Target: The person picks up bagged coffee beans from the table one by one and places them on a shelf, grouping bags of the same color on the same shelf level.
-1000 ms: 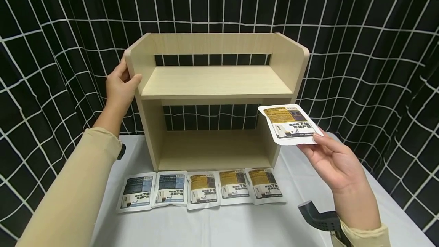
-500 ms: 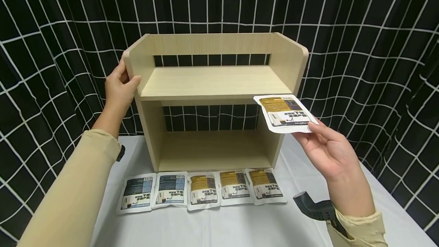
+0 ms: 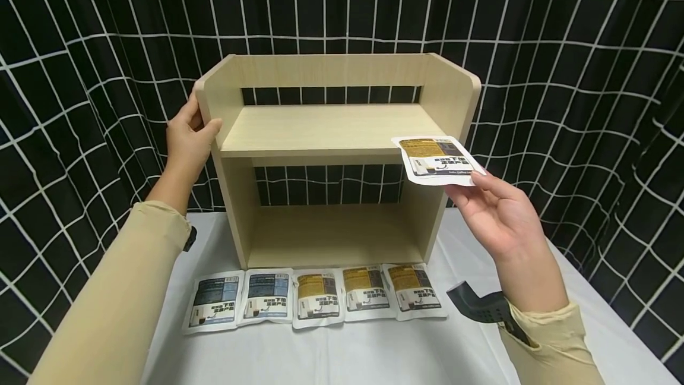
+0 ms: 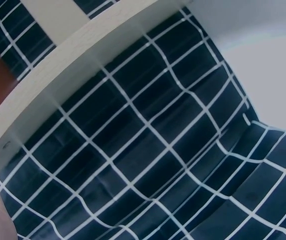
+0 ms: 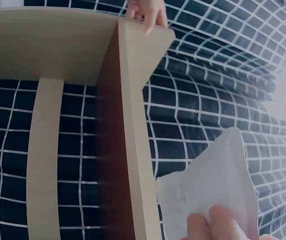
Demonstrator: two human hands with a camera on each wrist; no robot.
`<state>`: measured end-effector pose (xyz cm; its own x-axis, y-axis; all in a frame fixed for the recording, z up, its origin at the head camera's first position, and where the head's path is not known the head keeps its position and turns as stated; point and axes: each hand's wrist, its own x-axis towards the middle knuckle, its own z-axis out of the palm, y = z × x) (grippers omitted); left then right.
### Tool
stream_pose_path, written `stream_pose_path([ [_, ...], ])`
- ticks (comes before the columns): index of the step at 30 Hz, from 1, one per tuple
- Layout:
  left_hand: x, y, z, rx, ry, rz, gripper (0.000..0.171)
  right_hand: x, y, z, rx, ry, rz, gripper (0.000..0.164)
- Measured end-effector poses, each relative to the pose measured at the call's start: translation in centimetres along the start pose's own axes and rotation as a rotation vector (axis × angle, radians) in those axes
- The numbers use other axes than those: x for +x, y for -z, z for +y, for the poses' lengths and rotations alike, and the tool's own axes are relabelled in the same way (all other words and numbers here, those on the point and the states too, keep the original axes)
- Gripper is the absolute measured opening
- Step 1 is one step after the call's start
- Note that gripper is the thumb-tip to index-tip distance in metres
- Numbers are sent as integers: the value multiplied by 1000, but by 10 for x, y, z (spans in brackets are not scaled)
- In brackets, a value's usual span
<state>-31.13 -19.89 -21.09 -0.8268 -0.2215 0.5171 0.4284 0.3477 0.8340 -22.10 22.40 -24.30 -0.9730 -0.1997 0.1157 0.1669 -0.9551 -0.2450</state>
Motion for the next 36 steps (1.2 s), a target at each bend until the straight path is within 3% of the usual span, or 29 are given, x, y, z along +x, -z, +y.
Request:
stream_pose_path([
  [5, 0, -1, 0, 1, -1, -2, 65, 6, -6, 1, 28, 23, 29, 74],
  [14, -2, -1, -4, 6, -5, -4, 66, 21, -7, -1, 102, -14, 72, 72],
  [24, 1, -2, -1, -10, -6, 1, 65, 36, -11, 0, 206, -2, 31, 76],
  [32, 0, -1, -2, -6, -13, 6, 64, 47, -13, 5, 207, -6, 71, 74],
  [36, 1, 0, -3, -13, -25, 1, 63, 53, -14, 8, 197, -1, 16, 73],
])
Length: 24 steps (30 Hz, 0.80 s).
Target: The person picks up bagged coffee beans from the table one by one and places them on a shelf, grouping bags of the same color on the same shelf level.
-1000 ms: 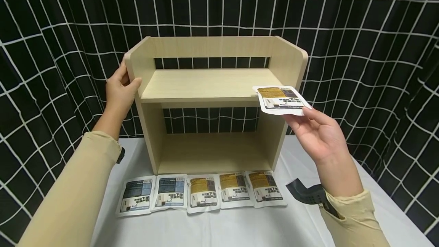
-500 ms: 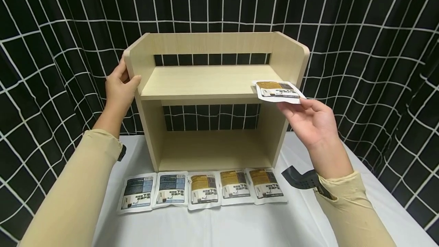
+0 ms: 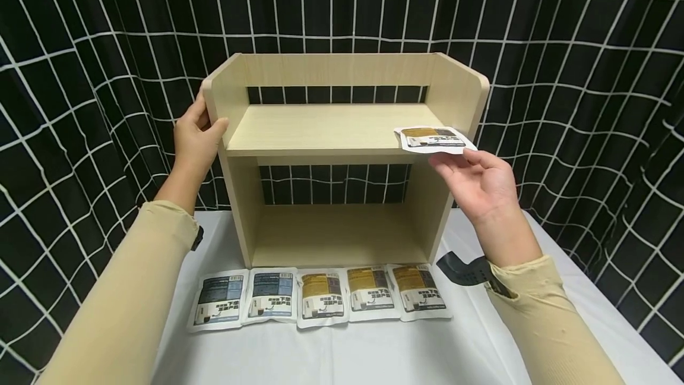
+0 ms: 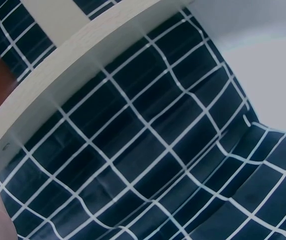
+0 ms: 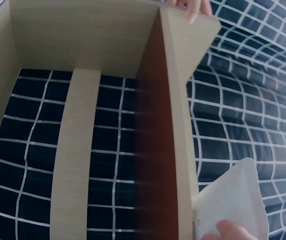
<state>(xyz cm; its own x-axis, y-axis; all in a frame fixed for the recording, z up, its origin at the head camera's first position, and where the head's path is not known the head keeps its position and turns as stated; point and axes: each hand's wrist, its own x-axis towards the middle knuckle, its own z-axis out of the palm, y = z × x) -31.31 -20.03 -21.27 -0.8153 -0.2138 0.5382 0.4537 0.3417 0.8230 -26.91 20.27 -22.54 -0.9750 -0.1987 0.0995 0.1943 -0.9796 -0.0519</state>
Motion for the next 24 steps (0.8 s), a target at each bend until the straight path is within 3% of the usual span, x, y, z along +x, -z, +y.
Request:
stream_pose_path([
  [4, -1, -1, 0, 5, -5, 2, 63, 4, 2, 0, 3, -19, -82, 70],
  [8, -2, -1, 2, 15, 6, 2, 63, 5, 2, 1, -23, -15, -91, 64],
  [15, -1, -1, 3, 26, 10, -4, 63, 6, -4, 5, -222, 81, 56, 62],
  [20, -1, 0, 2, 24, 7, -2, 63, 9, -11, 14, -453, 200, 196, 65],
  [24, -1, 0, 0, 26, 9, -7, 64, 11, -13, 20, -562, 315, 299, 64],
])
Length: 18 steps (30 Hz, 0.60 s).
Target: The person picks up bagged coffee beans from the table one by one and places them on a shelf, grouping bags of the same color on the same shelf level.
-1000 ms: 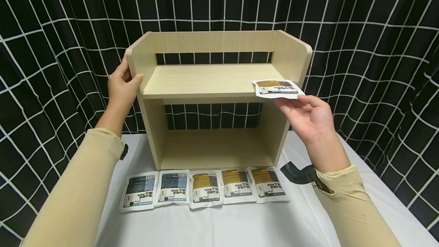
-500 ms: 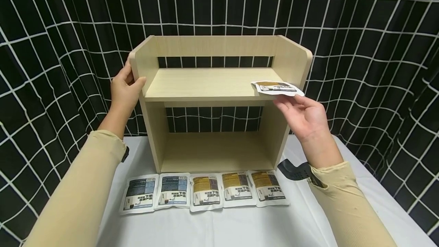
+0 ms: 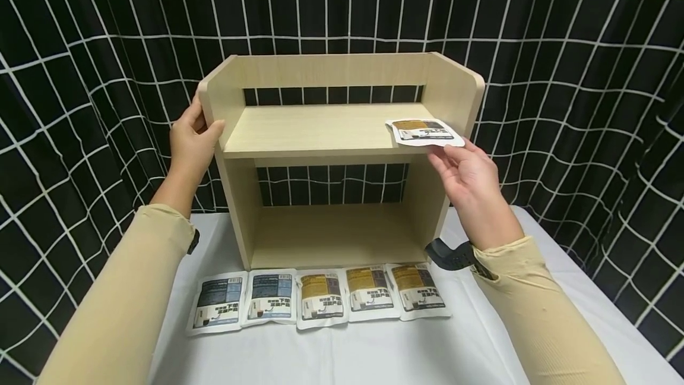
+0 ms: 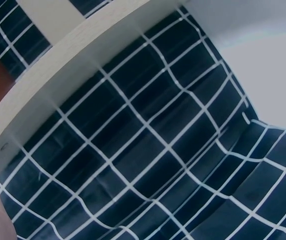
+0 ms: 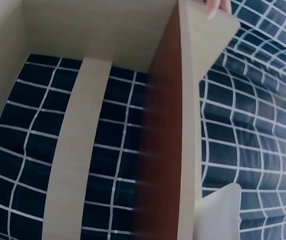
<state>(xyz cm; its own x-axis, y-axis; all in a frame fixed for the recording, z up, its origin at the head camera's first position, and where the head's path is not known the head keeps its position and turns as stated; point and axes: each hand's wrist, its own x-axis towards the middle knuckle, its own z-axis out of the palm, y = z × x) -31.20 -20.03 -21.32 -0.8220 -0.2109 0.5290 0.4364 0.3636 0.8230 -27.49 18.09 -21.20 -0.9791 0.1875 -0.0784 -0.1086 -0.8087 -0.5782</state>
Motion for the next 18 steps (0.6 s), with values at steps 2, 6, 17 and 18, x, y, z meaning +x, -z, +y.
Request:
stream_pose_path([
  [2, 0, 1, -1, 1, 0, 5, 64, 1, -3, 2, -33, 43, 56, 60],
  [6, 1, 1, -2, -2, -1, 15, 64, 6, -6, 6, -69, 90, 145, 53],
  [17, 0, -2, -1, -10, -11, -1, 63, 18, -5, 10, -50, 114, 236, 36],
  [18, 0, -2, -2, -7, -11, 1, 63, 19, -5, 11, -51, 116, 241, 36],
])
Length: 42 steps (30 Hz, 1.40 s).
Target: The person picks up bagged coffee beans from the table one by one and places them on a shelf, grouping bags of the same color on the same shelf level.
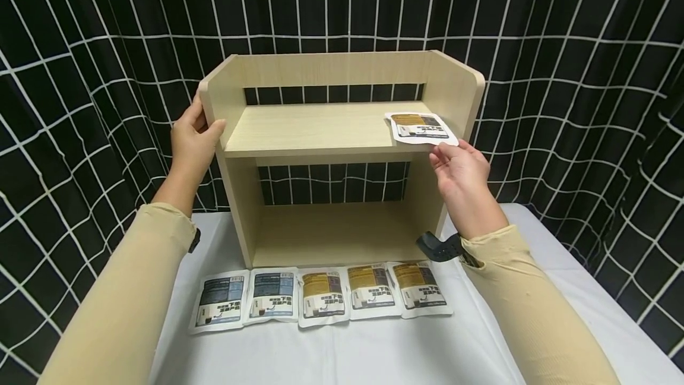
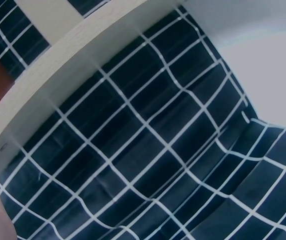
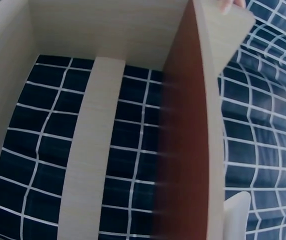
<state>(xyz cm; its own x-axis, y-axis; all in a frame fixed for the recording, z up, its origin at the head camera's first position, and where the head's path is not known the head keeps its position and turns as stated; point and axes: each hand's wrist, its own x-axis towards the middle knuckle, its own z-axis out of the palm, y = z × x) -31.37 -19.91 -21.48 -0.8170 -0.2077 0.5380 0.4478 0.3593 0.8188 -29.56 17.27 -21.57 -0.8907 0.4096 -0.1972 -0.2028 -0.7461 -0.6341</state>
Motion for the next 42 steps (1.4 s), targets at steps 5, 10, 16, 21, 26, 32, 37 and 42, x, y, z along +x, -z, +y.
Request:
stream_pose_path([
  [5, -1, 0, 0, 7, 2, 3, 63, 5, -1, 6, -25, 29, 26, 34],
  [10, -1, 0, 0, 7, 3, 7, 63, 8, -2, 9, -53, 55, 53, 35],
  [16, -2, 0, 0, 5, 1, 2, 63, 7, 3, 8, -49, 18, 46, 34],
  [21, -4, 0, 0, 10, 12, 7, 63, -1, 19, 3, -63, -67, 12, 30],
  [26, -2, 0, 2, 5, 0, 23, 62, -7, 47, -2, -73, -162, -47, 27],
  [32, -1, -1, 2, 0, 5, 7, 63, -3, 92, -3, -74, -323, -96, 18],
  [37, 0, -1, 2, -4, -3, 6, 63, 0, 124, 5, -149, -396, -80, 24],
  [42, -1, 1, 1, -3, -1, 4, 63, -3, 142, 18, -192, -417, -69, 65],
])
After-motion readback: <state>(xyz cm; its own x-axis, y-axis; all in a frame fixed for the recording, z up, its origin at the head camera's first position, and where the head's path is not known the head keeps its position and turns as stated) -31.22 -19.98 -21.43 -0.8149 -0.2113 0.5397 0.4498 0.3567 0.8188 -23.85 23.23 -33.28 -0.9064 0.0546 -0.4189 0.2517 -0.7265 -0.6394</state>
